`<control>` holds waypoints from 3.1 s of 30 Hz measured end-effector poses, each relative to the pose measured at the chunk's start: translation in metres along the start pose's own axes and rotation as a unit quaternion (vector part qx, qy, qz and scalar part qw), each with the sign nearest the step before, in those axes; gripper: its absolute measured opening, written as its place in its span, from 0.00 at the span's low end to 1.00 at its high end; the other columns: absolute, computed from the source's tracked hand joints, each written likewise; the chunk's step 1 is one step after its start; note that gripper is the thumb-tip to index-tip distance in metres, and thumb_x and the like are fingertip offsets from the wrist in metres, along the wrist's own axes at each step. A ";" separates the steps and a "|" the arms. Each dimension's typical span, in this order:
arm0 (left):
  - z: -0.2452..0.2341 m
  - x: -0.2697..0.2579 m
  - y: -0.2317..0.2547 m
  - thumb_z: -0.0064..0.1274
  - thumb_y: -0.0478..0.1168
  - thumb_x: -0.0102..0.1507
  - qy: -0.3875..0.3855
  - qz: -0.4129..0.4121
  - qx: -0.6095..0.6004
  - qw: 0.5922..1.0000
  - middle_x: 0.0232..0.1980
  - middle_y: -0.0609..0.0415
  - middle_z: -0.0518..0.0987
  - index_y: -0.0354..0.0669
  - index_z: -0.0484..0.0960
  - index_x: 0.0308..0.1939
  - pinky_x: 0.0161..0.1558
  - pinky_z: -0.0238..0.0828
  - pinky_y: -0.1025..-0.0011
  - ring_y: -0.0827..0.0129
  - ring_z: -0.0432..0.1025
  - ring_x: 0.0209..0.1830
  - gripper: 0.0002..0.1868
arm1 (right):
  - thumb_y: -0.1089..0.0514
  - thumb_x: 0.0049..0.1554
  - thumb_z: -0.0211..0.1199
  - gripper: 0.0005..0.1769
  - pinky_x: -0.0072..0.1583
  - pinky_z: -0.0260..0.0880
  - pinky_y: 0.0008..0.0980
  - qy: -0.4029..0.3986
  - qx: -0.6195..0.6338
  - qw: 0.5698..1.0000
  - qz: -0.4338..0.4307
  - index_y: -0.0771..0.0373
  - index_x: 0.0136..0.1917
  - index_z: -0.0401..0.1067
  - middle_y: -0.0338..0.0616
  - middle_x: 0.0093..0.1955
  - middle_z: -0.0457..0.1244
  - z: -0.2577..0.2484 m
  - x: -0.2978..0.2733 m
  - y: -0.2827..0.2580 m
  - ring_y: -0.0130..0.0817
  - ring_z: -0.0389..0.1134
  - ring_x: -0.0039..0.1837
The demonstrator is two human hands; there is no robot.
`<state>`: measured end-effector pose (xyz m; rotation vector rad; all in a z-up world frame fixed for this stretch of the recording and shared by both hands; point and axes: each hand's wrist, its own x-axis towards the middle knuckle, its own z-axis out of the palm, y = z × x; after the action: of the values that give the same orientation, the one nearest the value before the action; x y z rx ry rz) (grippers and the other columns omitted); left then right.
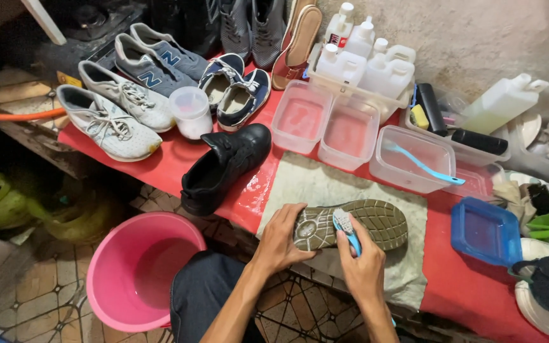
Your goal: The person scrubs the sole of a black shoe using a blue toothbrush and water from a nearby container. They repeatedly dip the brush into the water and continue scrubbing the shoe sole throughout the clip.
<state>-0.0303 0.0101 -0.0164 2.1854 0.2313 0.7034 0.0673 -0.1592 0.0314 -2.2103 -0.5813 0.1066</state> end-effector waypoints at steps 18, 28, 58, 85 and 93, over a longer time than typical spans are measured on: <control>0.007 -0.001 -0.006 0.74 0.48 0.40 0.002 -0.020 0.031 0.999 0.56 0.50 0.77 0.47 0.69 0.66 0.46 0.72 0.61 0.54 0.75 0.51 0.51 | 0.49 0.60 0.59 0.29 0.62 0.75 0.38 0.027 0.106 0.994 0.028 0.60 0.72 0.68 0.51 0.69 0.65 0.013 -0.026 0.000 0.42 0.68 0.69; -0.002 0.004 -0.006 0.76 0.50 0.40 -0.033 -0.021 0.002 0.999 0.54 0.48 0.75 0.44 0.67 0.66 0.43 0.70 0.61 0.54 0.73 0.49 0.53 | 0.48 0.58 0.60 0.28 0.52 0.75 0.32 0.051 0.066 0.993 0.082 0.56 0.71 0.71 0.45 0.62 0.72 0.018 -0.033 -0.001 0.32 0.74 0.55; 0.004 0.005 -0.018 0.82 0.44 0.38 -0.069 -0.052 -0.014 0.996 0.61 0.47 0.73 0.40 0.63 0.69 0.44 0.74 0.54 0.53 0.67 0.49 0.60 | 0.47 0.55 0.63 0.29 0.38 0.65 0.26 0.088 -0.067 0.985 0.135 0.45 0.70 0.75 0.38 0.30 0.70 0.032 -0.014 -0.009 0.25 0.62 0.30; 0.001 0.007 -0.018 0.80 0.42 0.38 -0.074 -0.049 -0.029 0.996 0.62 0.49 0.72 0.42 0.64 0.69 0.45 0.73 0.54 0.52 0.66 0.50 0.58 | 0.42 0.58 0.56 0.28 0.35 0.73 0.30 0.024 -0.071 0.993 0.091 0.48 0.70 0.72 0.39 0.56 0.75 0.033 -0.024 -0.023 0.29 0.70 0.37; 0.002 0.008 -0.019 0.81 0.44 0.39 -0.093 -0.066 -0.021 0.993 0.62 0.48 0.72 0.41 0.62 0.71 0.46 0.74 0.54 0.55 0.65 0.51 0.61 | 0.53 0.55 0.65 0.22 0.42 0.67 0.28 0.074 -0.042 0.996 0.026 0.56 0.63 0.77 0.35 0.43 0.72 0.032 -0.024 -0.027 0.26 0.59 0.32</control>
<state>-0.0212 0.0248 -0.0282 2.1561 0.2598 0.4242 0.0270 -0.1324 0.0278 -2.2922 -0.4550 -0.0551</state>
